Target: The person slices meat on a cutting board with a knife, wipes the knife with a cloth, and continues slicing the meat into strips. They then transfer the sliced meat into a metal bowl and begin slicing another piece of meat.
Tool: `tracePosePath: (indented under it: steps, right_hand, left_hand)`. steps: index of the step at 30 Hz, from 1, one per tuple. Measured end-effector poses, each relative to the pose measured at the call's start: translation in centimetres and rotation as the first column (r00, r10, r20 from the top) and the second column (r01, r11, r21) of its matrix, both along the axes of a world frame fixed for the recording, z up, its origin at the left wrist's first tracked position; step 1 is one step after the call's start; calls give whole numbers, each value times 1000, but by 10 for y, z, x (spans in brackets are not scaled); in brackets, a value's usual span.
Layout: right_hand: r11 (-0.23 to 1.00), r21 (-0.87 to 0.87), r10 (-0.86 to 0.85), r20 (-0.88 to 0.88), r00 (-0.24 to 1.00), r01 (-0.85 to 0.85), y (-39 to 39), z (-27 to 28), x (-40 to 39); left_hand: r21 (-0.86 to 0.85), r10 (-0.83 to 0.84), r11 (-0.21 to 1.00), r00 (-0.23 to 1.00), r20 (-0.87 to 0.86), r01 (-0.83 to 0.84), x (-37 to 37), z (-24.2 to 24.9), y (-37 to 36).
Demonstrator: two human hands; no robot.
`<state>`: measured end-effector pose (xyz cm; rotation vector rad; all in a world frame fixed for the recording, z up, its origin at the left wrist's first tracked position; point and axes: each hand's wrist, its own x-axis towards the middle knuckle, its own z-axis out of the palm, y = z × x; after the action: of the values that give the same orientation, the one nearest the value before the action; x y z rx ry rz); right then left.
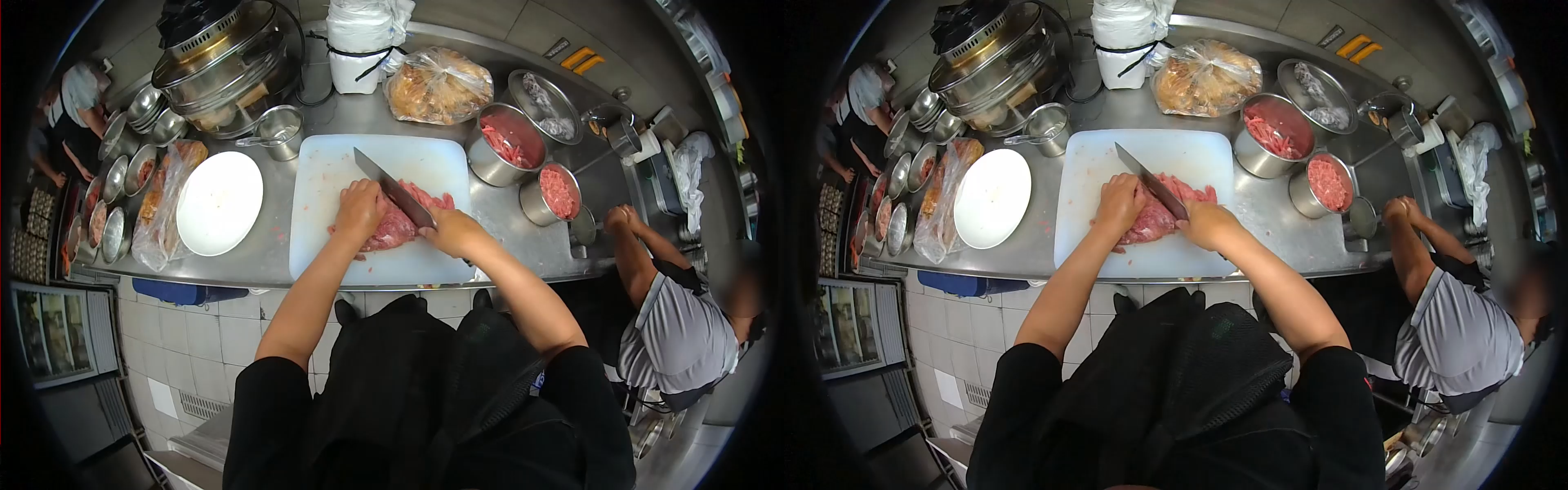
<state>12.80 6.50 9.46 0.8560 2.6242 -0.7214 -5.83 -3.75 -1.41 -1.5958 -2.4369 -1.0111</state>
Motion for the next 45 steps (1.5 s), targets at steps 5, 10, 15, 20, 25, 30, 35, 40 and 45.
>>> tracePosePath:
  steps: [5, 10, 15, 20, 25, 30, 35, 40, 45]
  right_hand:
    - [972, -218, -45, 205, 978, 90, -13, 43, 12]
    - [999, 11, -35, -113, 993, 37, -16, -44, -8]
    - [997, -25, -72, -40, 997, 71, -14, -22, -12]
    - [992, 107, 58, 8, 998, -59, -10, 14, 4]
    - [994, 56, 83, 156, 984, -92, -20, 45, 22]
    - [999, 44, 10, 13, 1000, -10, -6, -29, -15]
    - [996, 70, 62, 3, 998, -62, -4, 6, 5]
    - [996, 28, 78, 150, 986, -83, -17, 42, 29]
    - [998, 37, 48, 53, 997, -50, -11, -20, -5]
  left_hand:
    - [1, -13, 1000, 999, 35, 13, 0, 6, -2]
    - [-13, -55, 998, 997, 45, 55, -3, 3, -8]
    - [136, -49, 990, 993, 105, 34, -6, 0, -26]
    - [79, 38, 996, 999, -37, -35, -2, 6, -24]
    - [0, 55, 998, 997, -54, -55, -4, 4, -20]
    - [-25, 9, 1000, 1000, -8, -9, -6, 2, -18]
    - [-8, 27, 1000, 1000, 1, -27, -4, 6, -19]
    - [3, 35, 999, 999, -17, -35, -2, 5, -22]
    - [-8, -3, 1000, 1000, -6, 3, -5, 4, -20]
